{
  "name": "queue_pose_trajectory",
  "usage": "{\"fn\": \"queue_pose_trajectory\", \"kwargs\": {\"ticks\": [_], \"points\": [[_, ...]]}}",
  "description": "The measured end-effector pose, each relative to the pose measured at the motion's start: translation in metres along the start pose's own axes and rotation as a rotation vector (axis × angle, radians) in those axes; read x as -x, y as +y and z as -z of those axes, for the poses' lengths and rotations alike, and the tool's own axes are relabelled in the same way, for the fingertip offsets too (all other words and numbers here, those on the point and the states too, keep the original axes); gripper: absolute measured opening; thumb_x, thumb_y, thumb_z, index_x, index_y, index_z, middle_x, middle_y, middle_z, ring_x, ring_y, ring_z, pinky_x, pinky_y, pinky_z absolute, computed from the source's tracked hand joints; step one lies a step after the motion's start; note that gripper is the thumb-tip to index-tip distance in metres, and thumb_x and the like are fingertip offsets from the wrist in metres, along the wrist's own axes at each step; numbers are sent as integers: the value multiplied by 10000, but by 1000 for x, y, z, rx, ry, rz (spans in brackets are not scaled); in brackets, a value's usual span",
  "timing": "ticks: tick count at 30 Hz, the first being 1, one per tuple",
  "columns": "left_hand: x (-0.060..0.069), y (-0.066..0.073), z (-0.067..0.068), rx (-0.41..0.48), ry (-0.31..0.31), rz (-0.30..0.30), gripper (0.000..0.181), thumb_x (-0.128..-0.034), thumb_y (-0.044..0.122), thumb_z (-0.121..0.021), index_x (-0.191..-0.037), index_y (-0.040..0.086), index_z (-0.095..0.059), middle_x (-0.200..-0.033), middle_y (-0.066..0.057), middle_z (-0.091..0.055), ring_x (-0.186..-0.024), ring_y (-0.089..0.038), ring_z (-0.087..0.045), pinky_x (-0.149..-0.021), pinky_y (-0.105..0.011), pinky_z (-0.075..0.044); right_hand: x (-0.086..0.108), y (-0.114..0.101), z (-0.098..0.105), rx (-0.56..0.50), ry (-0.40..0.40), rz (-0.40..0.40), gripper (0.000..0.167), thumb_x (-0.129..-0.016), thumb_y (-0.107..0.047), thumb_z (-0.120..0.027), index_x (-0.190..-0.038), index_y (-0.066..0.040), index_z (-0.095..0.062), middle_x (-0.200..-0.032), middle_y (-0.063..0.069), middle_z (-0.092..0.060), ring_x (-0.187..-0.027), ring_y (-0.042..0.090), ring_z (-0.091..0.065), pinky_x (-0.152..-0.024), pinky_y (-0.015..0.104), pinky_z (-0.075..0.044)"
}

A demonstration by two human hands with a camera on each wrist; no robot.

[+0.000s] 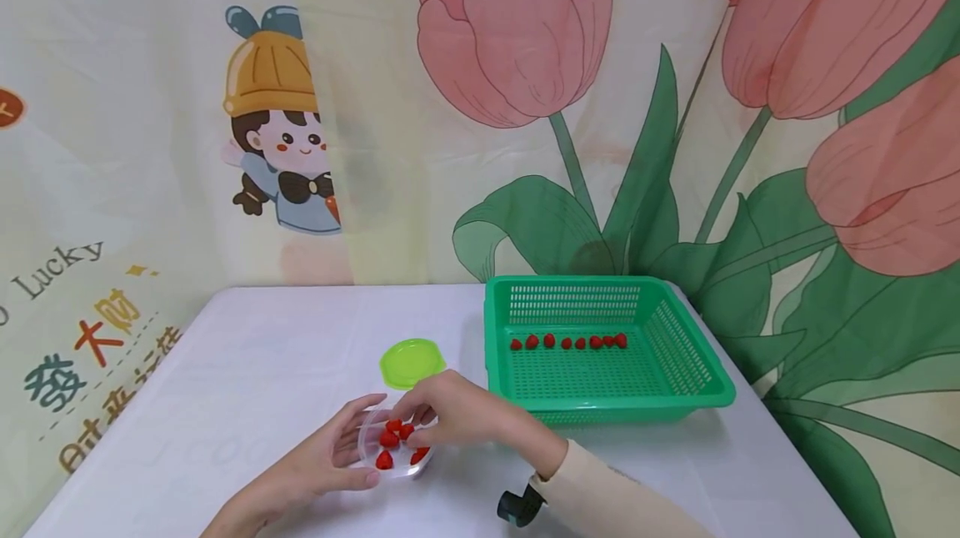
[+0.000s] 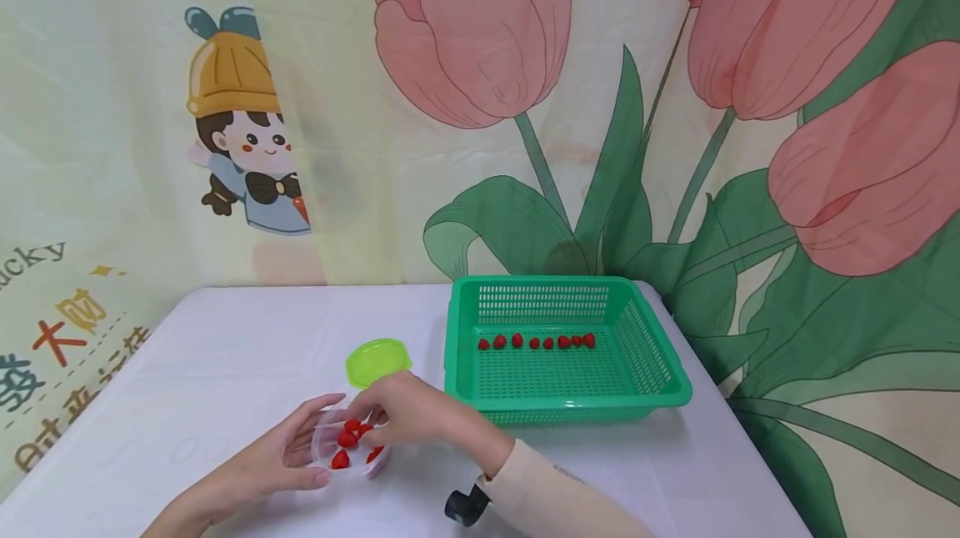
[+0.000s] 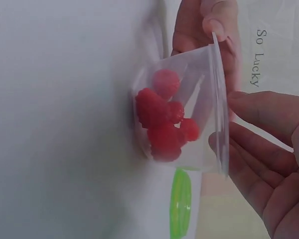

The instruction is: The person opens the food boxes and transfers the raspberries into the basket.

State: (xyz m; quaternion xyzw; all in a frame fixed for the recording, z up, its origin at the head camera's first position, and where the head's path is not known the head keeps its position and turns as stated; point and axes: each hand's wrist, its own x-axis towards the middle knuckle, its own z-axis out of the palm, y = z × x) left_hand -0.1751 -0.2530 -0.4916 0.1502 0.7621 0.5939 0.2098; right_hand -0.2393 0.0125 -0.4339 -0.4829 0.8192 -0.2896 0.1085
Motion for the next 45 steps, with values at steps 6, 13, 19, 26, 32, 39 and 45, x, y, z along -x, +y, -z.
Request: {"fn": "queue_pose_trajectory", "kwargs": {"ticks": [6, 13, 19, 26, 32, 39, 45], "points": [[-2, -1, 1, -4, -26, -61, 948, -950, 107, -800, -1675, 197, -196, -1662, -220, -325, -1521, -444, -390, -1061, -152, -466, -2, -1, -8, 51, -15, 17, 303, -947, -85, -814, -1248, -85, -780, -1087, -24, -790, -914, -35, -685, -821, 81, -534], [-3, -3, 2, 7, -41, -107, 949, -946, 51, -789, -1674, 147, -187, -1657, -255, -325, -1504, -451, -409, -1081, -177, -474, -4, -3, -13, 121, -23, 5, 348, -934, -112, -834, -1278, -135, -783, -1059, -68, -785, -899, -36, -656, -811, 70, -508], [-2, -5, 2, 15, -43, -117, 942, -949, 47, -782, -1672, 136, -183, -1658, -261, -323, -1484, -445, -443, -1069, -217, -504, -9, -2, -20, 147, -33, 18, 341, -928, -104, -838, -1263, -140, -788, -1011, -80, -777, -863, -32, -636, -781, 57, -487], [-2, -3, 2, 31, -61, -117, 963, -948, 42, -781, -1680, 142, -164, -1657, -261, -306, -1401, -69, -539, -1101, -187, -463, -16, -3, -29, 139, -49, 25, 247, -930, -101, -836, -1173, -127, -801, -937, -101, -769, -755, -80, -573, -736, 45, -483], [-3, -2, 3, 45, -62, -88, 984, -943, 52, -795, -1685, 164, -157, -1668, -263, -280, -1361, 53, -517, -1091, -154, -447, -19, -5, -29, 166, -56, 20, 239, -920, -106, -849, -1156, -117, -811, -870, -126, -725, -738, -56, -563, -719, 39, -471], [-3, -4, 3, 38, -61, -93, 980, -943, 53, -793, -1685, 172, -163, -1659, -265, -286, -1384, -7, -523, -1084, -176, -467, -19, -8, -30, 178, -79, -8, 251, -925, -126, -848, -1174, -122, -817, -834, -142, -696, -734, -44, -554, -712, 43, -467], [-2, -4, 2, 48, -62, -102, 967, -949, 48, -785, -1681, 146, -160, -1669, -269, -292, -1488, -361, -462, -1065, -232, -509, -19, -10, -30, 198, -112, -7, 229, -937, -138, -838, -1165, -143, -822, -816, -145, -691, -720, -32, -535, -702, 47, -459]]}}
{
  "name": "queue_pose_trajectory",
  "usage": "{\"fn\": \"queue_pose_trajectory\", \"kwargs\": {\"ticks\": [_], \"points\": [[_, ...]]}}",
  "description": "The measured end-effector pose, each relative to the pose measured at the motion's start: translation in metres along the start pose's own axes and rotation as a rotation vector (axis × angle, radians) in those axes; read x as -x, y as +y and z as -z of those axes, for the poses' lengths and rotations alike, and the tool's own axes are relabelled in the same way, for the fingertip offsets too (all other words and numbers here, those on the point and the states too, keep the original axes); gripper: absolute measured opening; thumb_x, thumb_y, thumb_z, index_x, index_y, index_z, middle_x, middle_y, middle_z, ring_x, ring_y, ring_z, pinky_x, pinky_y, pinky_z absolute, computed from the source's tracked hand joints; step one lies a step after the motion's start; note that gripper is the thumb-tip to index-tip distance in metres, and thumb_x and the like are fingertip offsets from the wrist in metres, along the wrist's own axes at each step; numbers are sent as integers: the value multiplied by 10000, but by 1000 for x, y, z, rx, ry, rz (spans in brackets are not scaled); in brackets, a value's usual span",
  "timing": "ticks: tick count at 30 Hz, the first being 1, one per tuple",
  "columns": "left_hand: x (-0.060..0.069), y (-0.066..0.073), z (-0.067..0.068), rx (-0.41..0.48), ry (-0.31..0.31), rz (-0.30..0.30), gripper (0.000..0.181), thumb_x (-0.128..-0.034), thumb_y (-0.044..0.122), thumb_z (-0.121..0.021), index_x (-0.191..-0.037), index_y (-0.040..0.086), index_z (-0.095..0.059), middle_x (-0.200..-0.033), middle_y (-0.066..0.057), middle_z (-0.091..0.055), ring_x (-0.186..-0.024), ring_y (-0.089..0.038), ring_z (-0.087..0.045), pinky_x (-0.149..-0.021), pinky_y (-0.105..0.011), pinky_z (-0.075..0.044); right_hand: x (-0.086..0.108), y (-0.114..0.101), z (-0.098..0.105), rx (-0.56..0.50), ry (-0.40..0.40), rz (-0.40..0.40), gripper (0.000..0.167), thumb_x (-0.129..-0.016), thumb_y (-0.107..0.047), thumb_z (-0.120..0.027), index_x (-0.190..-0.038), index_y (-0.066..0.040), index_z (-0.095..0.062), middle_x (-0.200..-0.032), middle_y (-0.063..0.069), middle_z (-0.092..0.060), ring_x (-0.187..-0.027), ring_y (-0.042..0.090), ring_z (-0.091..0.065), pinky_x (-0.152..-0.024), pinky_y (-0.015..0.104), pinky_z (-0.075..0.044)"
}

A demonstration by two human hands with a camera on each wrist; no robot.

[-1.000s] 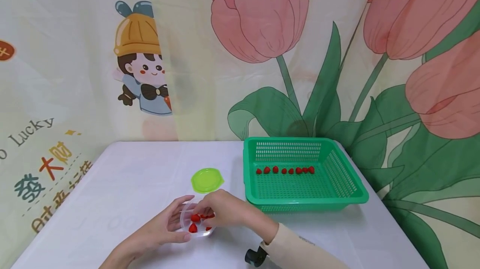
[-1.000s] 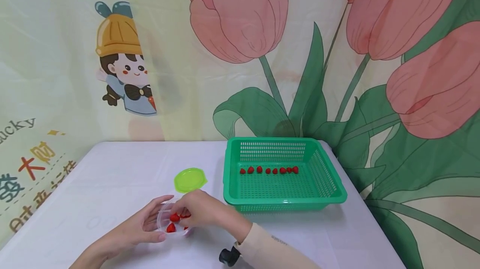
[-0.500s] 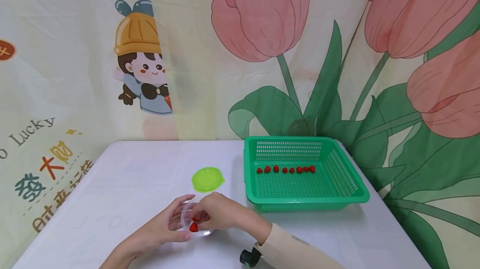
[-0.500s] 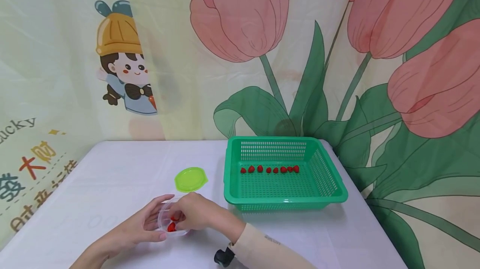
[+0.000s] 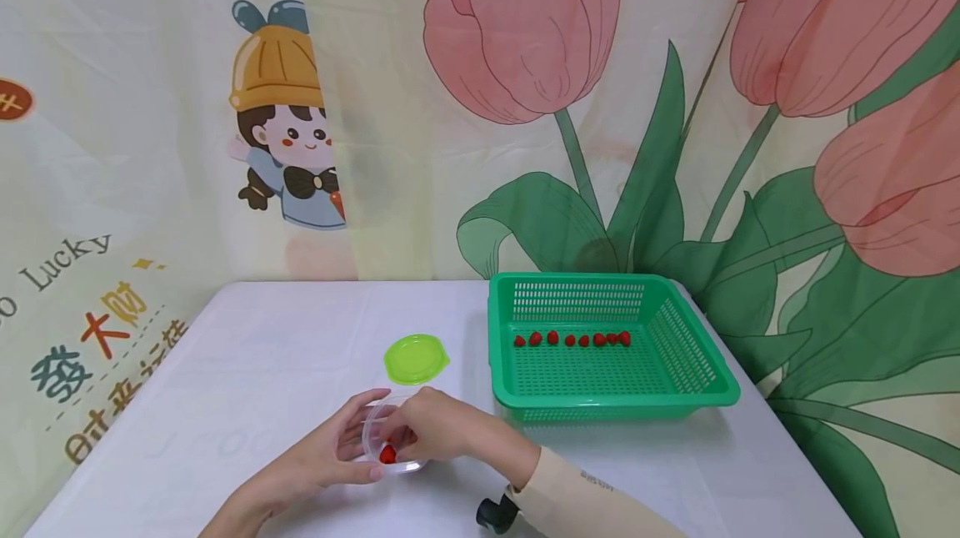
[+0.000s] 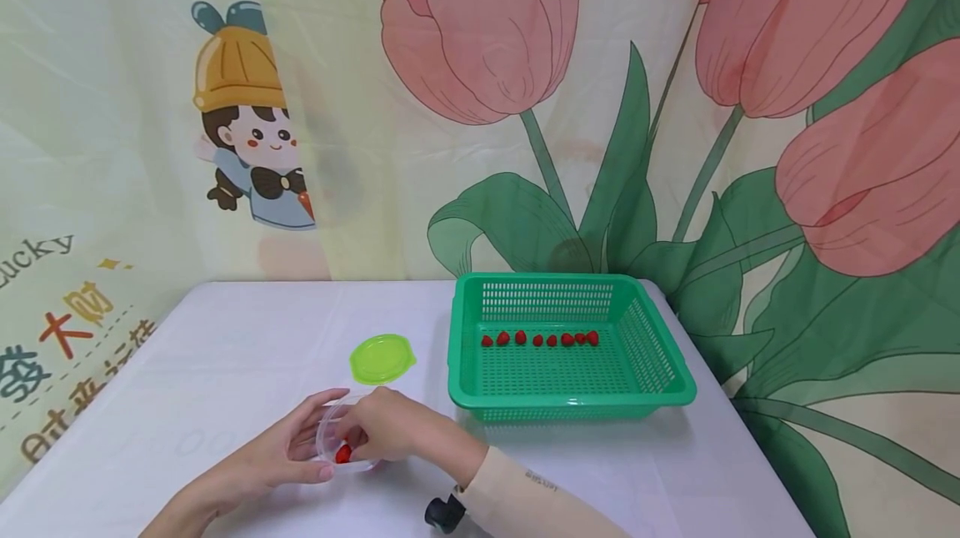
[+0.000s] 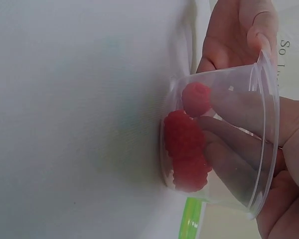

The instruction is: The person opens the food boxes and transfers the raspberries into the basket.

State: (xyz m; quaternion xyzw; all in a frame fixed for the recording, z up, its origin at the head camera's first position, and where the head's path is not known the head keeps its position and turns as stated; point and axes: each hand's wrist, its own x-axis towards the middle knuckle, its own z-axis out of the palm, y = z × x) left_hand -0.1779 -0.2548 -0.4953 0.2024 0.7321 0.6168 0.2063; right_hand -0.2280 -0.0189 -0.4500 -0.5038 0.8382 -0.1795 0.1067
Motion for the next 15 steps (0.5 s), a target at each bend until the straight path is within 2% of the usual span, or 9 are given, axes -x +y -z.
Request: {"fn": "queue_pose_trajectory", "kwargs": {"ticks": [2, 4, 12, 15], "points": [[0, 0, 0, 6, -2, -2, 960, -950, 45, -782, -1678, 148, -165, -1678, -266, -288, -1498, -432, -432, -1059, -244, -518, -1, -1, 1, 17, -16, -2, 221, -943, -145, -833, -1163, -154, -822, -807, -149, -684, -718, -23, -526, -697, 52, -452], [0, 0, 0, 10, -2, -4, 953, -950, 41, -781, -1675, 155, -172, -1682, -262, -286, -1503, -450, -418, -1060, -249, -519, -2, -2, 1, 34, -31, -3, 215, -947, -154, -829, -1162, -161, -822, -801, -154, -676, -717, -19, -520, -691, 56, -446], [0, 1, 0, 2, 3, 11, 956, -951, 63, -785, -1680, 181, -178, -1661, -253, -297, -1496, -420, -431, -1068, -225, -503, -6, -3, 0, 82, -64, -9, 149, -945, -149, -831, -1093, -170, -839, -777, -160, -643, -727, -16, -505, -689, 62, -426], [0, 1, 0, -3, 5, 9, 968, -949, 60, -788, -1684, 171, -167, -1659, -249, -297, -1497, -356, -441, -1082, -202, -483, -7, -4, 0, 93, -74, -13, 131, -943, -142, -832, -1071, -170, -842, -783, -160, -644, -738, -20, -509, -696, 60, -426]]}}
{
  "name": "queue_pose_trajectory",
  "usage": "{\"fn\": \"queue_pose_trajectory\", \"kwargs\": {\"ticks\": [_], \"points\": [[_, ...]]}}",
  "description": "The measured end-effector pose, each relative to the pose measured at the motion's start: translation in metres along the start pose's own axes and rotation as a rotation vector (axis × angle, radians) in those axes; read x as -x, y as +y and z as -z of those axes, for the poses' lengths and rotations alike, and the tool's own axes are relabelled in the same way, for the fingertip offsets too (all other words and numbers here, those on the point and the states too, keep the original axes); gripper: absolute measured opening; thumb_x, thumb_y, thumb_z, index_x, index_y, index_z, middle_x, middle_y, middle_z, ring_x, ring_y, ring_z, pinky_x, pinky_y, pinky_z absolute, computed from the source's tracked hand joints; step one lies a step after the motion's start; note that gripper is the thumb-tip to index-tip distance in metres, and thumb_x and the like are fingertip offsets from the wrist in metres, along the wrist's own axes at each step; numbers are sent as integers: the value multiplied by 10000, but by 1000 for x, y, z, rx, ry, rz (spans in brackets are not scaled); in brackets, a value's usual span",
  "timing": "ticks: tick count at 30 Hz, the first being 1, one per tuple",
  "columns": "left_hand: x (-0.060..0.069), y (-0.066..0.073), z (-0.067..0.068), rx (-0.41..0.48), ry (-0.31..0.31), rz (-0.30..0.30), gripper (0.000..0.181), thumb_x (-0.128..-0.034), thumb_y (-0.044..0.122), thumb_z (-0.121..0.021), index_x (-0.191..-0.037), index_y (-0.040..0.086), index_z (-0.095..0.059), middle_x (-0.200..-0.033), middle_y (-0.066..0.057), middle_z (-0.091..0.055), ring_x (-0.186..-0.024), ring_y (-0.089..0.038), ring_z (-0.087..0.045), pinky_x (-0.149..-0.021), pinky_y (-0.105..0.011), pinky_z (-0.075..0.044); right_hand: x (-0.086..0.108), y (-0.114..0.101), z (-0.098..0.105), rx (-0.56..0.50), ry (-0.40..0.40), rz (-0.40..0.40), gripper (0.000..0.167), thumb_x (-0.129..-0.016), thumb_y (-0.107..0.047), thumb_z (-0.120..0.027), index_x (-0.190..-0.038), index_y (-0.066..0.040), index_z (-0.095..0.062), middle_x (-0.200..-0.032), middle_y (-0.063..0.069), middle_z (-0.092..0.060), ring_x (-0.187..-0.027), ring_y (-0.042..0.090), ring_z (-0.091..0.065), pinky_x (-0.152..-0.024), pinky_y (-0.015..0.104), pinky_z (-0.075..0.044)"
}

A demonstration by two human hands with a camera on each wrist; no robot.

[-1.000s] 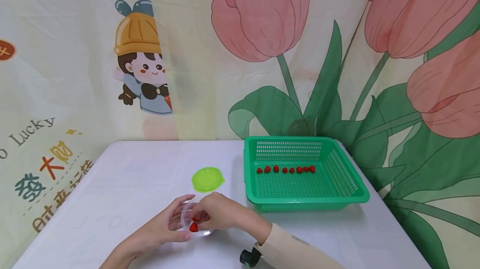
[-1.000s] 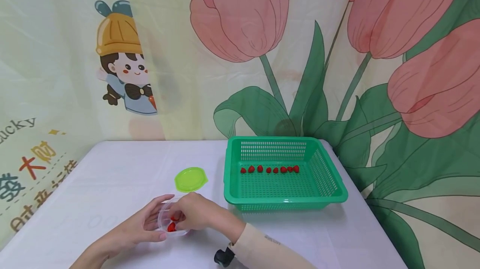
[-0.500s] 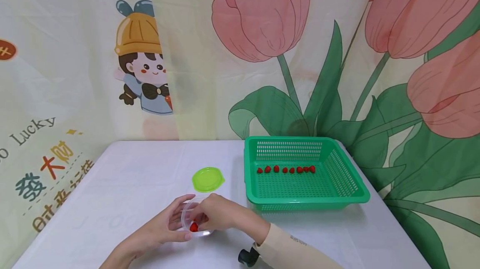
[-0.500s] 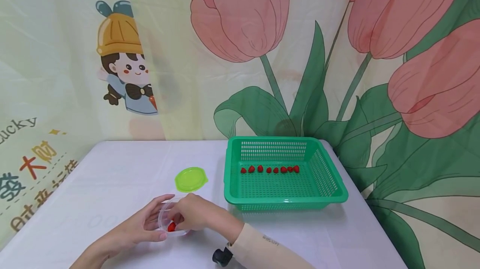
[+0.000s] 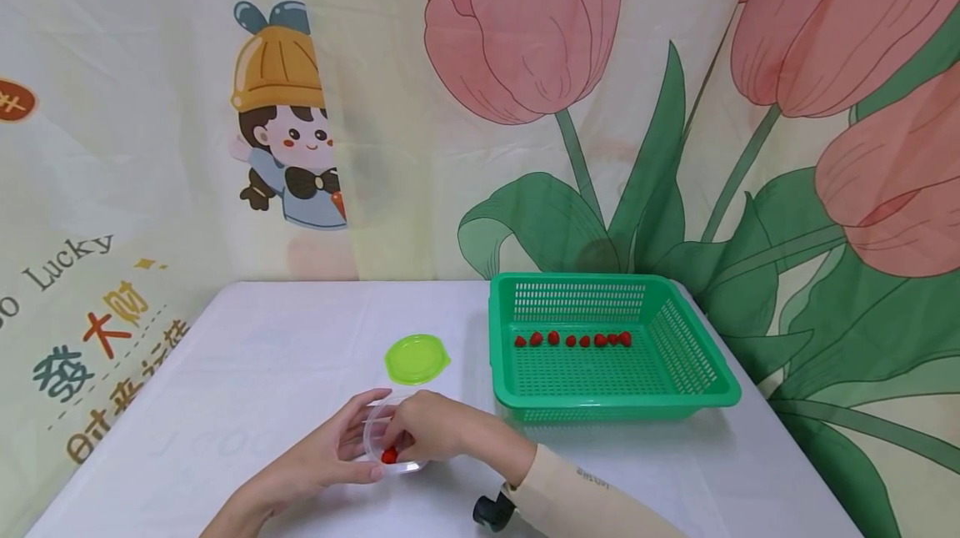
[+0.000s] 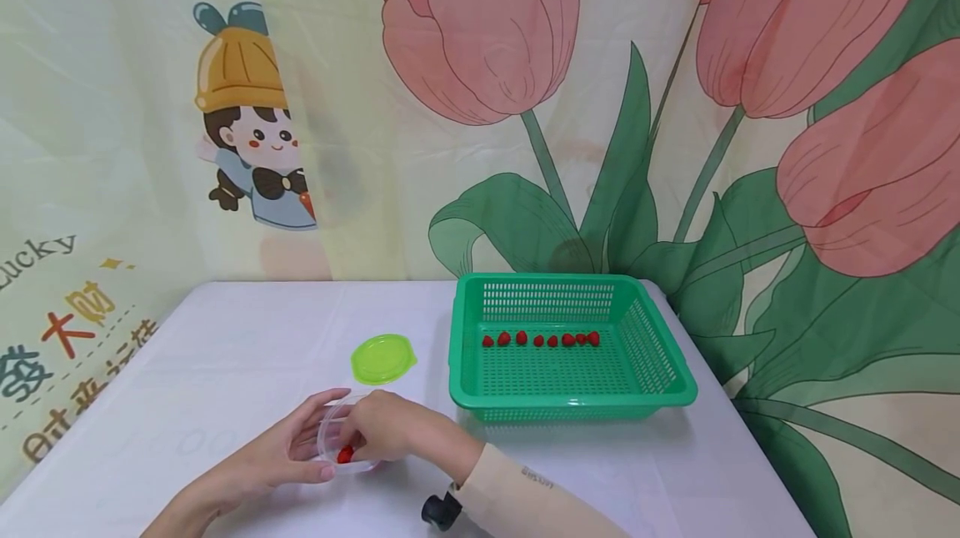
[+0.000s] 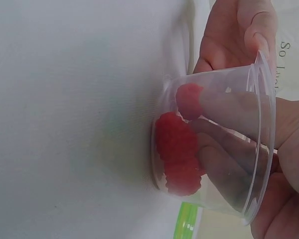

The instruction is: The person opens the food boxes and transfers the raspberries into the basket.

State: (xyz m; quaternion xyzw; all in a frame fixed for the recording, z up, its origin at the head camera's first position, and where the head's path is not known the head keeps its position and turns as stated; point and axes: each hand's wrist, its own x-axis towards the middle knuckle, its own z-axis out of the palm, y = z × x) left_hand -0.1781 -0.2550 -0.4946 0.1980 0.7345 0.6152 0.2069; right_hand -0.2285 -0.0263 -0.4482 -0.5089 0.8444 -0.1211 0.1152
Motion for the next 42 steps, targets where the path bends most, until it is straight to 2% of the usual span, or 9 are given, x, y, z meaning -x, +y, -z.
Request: {"fn": "queue_pose_trajectory", "kwargs": {"ticks": [6, 9, 13, 22, 27, 29, 32, 38, 42], "points": [[-1, -1, 1, 0, -12, -9, 985, -950, 48, -783, -1688, 133, -136, -1663, -260, -285, -1405, -45, -519, -1099, -168, -454, 1, -1, 1, -32, 0, -17, 132, -945, -133, -829, -1074, -156, -840, -785, -151, -656, -729, -13, -507, -688, 68, -436], [0, -2, 1, 1, -16, -18, 988, -948, 40, -782, -1687, 127, -131, -1668, -268, -276, -1378, 9, -528, -1103, -169, -452, 2, -1, 1, -55, 15, -28, 117, -936, -125, -837, -1050, -154, -839, -766, -153, -656, -710, -16, -510, -674, 71, -443], [0, -2, 2, 4, -14, -20, 988, -945, 35, -782, -1687, 133, -137, -1668, -264, -277, -1391, -32, -533, -1098, -191, -470, 1, -1, 1, -55, 30, -34, 113, -925, -125, -849, -1032, -158, -833, -754, -155, -650, -697, -20, -512, -662, 73, -444], [-1, -2, 0, 2, 0, -11, 991, -942, 46, -792, -1685, 132, -143, -1656, -258, -295, -1497, -387, -424, -1083, -223, -494, -3, -3, -3, -6, 43, -35, 84, -908, -135, -866, -983, -166, -845, -723, -154, -662, -682, -32, -517, -652, 74, -424], [-1, -2, 0, -5, 3, -10, 988, -944, 52, -791, -1686, 134, -144, -1657, -250, -301, -1502, -395, -419, -1087, -198, -480, -4, -2, -4, 4, 44, -33, 59, -910, -140, -865, -954, -173, -845, -713, -158, -647, -683, -27, -511, -651, 78, -419], [-1, -1, 1, -8, 1, -11, 986, -945, 53, -791, -1686, 139, -146, -1660, -251, -297, -1489, -303, -459, -1090, -185, -471, -3, -2, -4, -6, 44, -41, 71, -909, -140, -866, -965, -178, -845, -726, -160, -650, -687, -27, -517, -658, 77, -426], [-1, -2, 1, -9, 2, -7, 984, -946, 59, -791, -1687, 145, -150, -1662, -252, -296, -1483, -283, -469, -1088, -180, -469, -3, -2, -4, -13, 38, -45, 81, -912, -141, -865, -976, -185, -841, -740, -162, -663, -690, -23, -525, -662, 77, -437], [-1, -3, 1, -4, 7, 4, 961, -947, 69, -791, -1679, 175, -178, -1649, -258, -308, -1481, -397, -451, -1064, -223, -505, -2, 0, -2, -33, 29, -28, 136, -929, -170, -851, -1063, -196, -844, -866, -156, -745, -736, -37, -555, -715, 63, -458], [-1, -2, 2, -8, 1, -1, 952, -949, 62, -787, -1675, 170, -182, -1646, -258, -311, -1456, -295, -499, -1064, -239, -514, 3, 2, 2, -49, 46, -9, 187, -922, -168, -858, -1106, -192, -841, -925, -154, -762, -764, -44, -558, -732, 57, -461]]}}
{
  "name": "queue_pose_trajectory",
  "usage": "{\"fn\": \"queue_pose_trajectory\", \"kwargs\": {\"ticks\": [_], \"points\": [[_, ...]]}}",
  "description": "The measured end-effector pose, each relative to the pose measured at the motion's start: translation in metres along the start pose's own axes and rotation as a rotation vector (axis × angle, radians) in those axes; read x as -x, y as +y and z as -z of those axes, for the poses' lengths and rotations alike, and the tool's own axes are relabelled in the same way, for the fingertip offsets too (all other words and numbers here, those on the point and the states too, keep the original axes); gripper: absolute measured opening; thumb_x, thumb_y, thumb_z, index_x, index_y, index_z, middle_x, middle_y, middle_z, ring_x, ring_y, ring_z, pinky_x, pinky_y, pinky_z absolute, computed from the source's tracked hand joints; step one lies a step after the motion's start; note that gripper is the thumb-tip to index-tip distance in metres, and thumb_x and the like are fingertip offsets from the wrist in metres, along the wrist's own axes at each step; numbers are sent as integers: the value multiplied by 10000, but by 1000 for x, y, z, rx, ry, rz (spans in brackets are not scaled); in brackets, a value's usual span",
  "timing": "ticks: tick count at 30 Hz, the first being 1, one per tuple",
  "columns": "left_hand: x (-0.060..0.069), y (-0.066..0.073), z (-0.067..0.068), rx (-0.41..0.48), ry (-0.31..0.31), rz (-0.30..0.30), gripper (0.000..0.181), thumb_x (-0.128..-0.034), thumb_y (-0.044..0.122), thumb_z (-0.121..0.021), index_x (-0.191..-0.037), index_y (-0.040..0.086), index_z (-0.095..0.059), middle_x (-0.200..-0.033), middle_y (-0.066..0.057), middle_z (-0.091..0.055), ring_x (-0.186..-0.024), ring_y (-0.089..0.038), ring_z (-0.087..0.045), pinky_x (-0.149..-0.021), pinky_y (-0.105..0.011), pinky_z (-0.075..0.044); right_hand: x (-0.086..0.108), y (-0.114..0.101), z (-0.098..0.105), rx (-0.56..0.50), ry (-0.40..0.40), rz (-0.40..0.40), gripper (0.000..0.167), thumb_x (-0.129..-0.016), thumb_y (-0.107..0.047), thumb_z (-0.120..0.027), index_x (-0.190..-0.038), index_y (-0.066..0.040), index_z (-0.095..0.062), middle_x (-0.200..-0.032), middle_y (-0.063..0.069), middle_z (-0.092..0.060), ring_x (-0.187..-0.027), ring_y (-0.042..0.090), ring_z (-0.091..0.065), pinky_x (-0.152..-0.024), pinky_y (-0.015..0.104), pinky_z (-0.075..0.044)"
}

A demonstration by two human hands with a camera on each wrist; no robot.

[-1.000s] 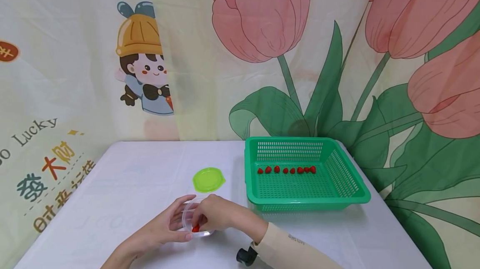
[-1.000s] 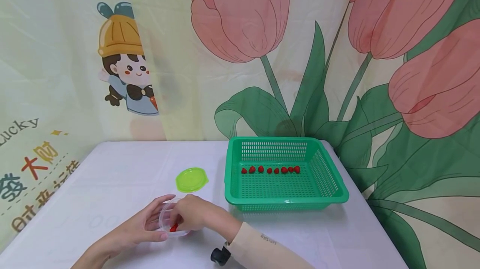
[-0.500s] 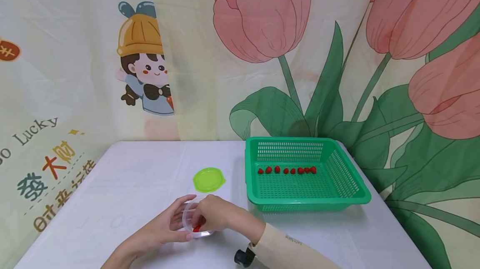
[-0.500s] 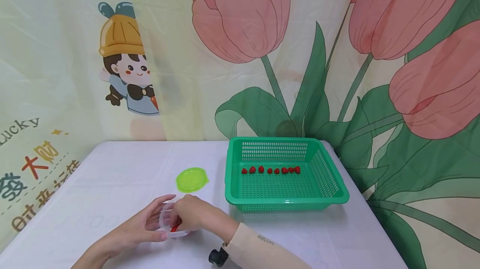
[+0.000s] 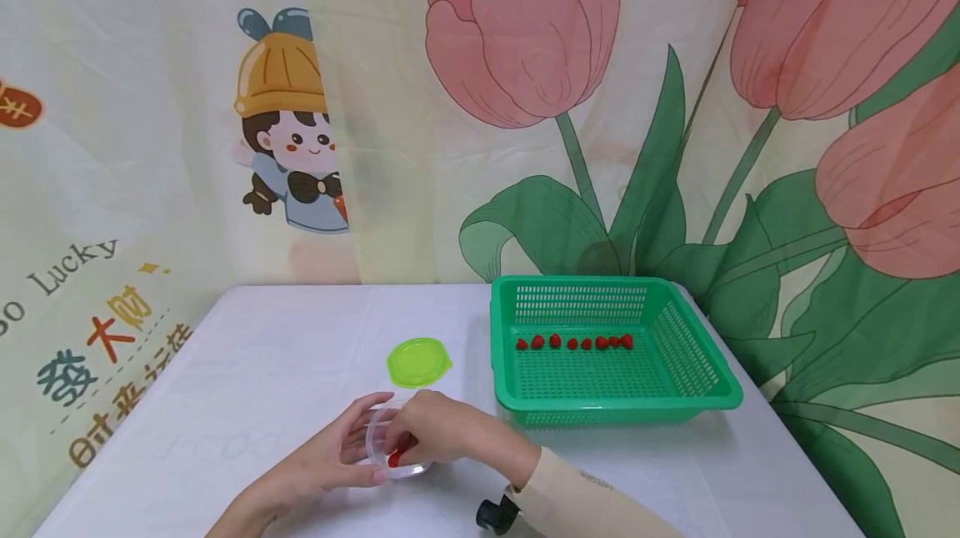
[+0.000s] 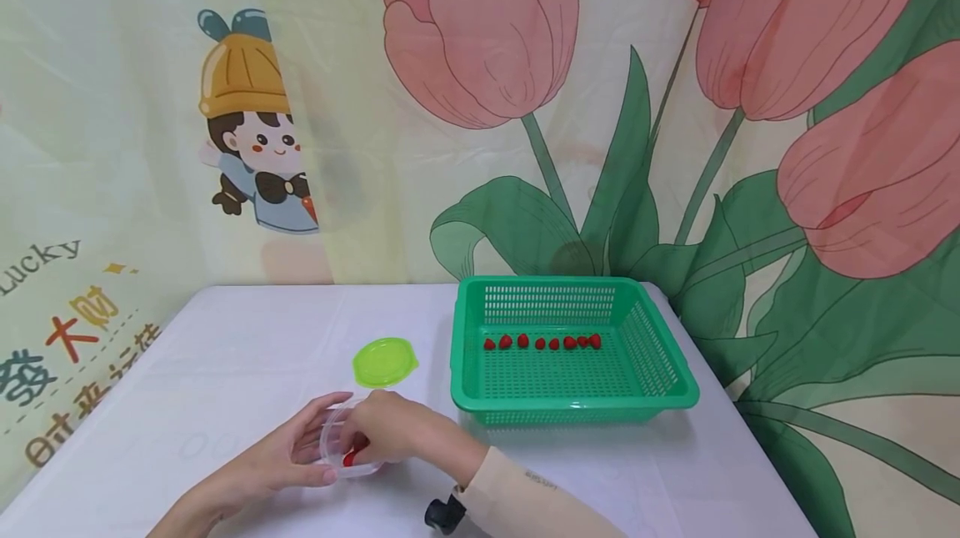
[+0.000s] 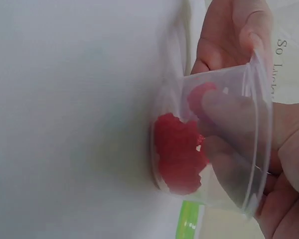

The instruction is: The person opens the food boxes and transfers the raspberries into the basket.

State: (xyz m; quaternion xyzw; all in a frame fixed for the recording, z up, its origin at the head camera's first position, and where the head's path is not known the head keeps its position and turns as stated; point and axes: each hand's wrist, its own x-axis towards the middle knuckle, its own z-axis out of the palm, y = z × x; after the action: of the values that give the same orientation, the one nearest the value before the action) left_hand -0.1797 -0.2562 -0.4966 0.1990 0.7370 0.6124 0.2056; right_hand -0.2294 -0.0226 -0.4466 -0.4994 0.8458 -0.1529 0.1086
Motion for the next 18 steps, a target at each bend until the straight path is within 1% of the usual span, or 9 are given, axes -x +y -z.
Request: {"fn": "queue_pose_trajectory", "kwargs": {"ticks": [2, 4, 6, 8, 11, 14, 18], "points": [[0, 0, 0, 2, -4, -3, 956, -949, 51, -784, -1677, 158, -172, -1653, -252, -307, -1452, -251, -505, -1072, -240, -510, 3, 2, 3, -1, 28, 11, 174, -919, -167, -862, -1090, -190, -840, -896, -166, -742, -760, -48, -554, -724, 58, -460], [-1, 1, 0, 4, -3, -3, 960, -948, 44, -783, -1678, 149, -168, -1660, -246, -303, -1466, -257, -489, -1082, -231, -498, 8, 4, 9, -21, 63, 12, 161, -924, -166, -856, -1083, -183, -838, -873, -173, -722, -760, -50, -555, -723, 64, -465], [-1, 2, -1, 6, 2, 5, 961, -948, 46, -785, -1677, 146, -168, -1661, -245, -303, -1489, -316, -459, -1082, -224, -496, 15, 7, 17, -33, 113, 16, 153, -933, -163, -848, -1085, -172, -837, -868, -172, -713, -762, -58, -563, -721, 70, -473], [0, 3, -1, -1, 14, 21, 957, -947, 64, -792, -1675, 150, -176, -1662, -245, -305, -1503, -389, -428, -1077, -213, -497, 22, 11, 27, -50, 167, 19, 158, -946, -163, -834, -1104, -164, -833, -899, -159, -727, -780, -58, -580, -732, 79, -492], [1, 3, -2, -16, 29, 44, 958, -943, 90, -805, -1672, 156, -188, -1654, -256, -304, -1503, -462, -398, -1072, -225, -511, 34, 21, 41, -90, 266, 24, 165, -957, -170, -821, -1121, -150, -828, -957, -123, -756, -832, -62, -619, -775, 98, -528], [2, 3, -2, -27, 35, 50, 963, -934, 97, -817, -1671, 164, -200, -1652, -259, -298, -1498, -470, -393, -1080, -228, -506, 48, 33, 53, -150, 380, 13, 159, -957, -166, -821, -1113, -134, -821, -976, -82, -771, -868, -34, -652, -803, 160, -577], [2, 3, -3, -23, 34, 41, 963, -929, 88, -820, -1669, 171, -209, -1652, -251, -295, -1499, -453, -398, -1083, -204, -492, 67, 54, 64, -212, 527, -35, 162, -948, -139, -827, -1108, -116, -819, -970, -63, -778, -862, 23, -673, -788, 232, -608]]}}
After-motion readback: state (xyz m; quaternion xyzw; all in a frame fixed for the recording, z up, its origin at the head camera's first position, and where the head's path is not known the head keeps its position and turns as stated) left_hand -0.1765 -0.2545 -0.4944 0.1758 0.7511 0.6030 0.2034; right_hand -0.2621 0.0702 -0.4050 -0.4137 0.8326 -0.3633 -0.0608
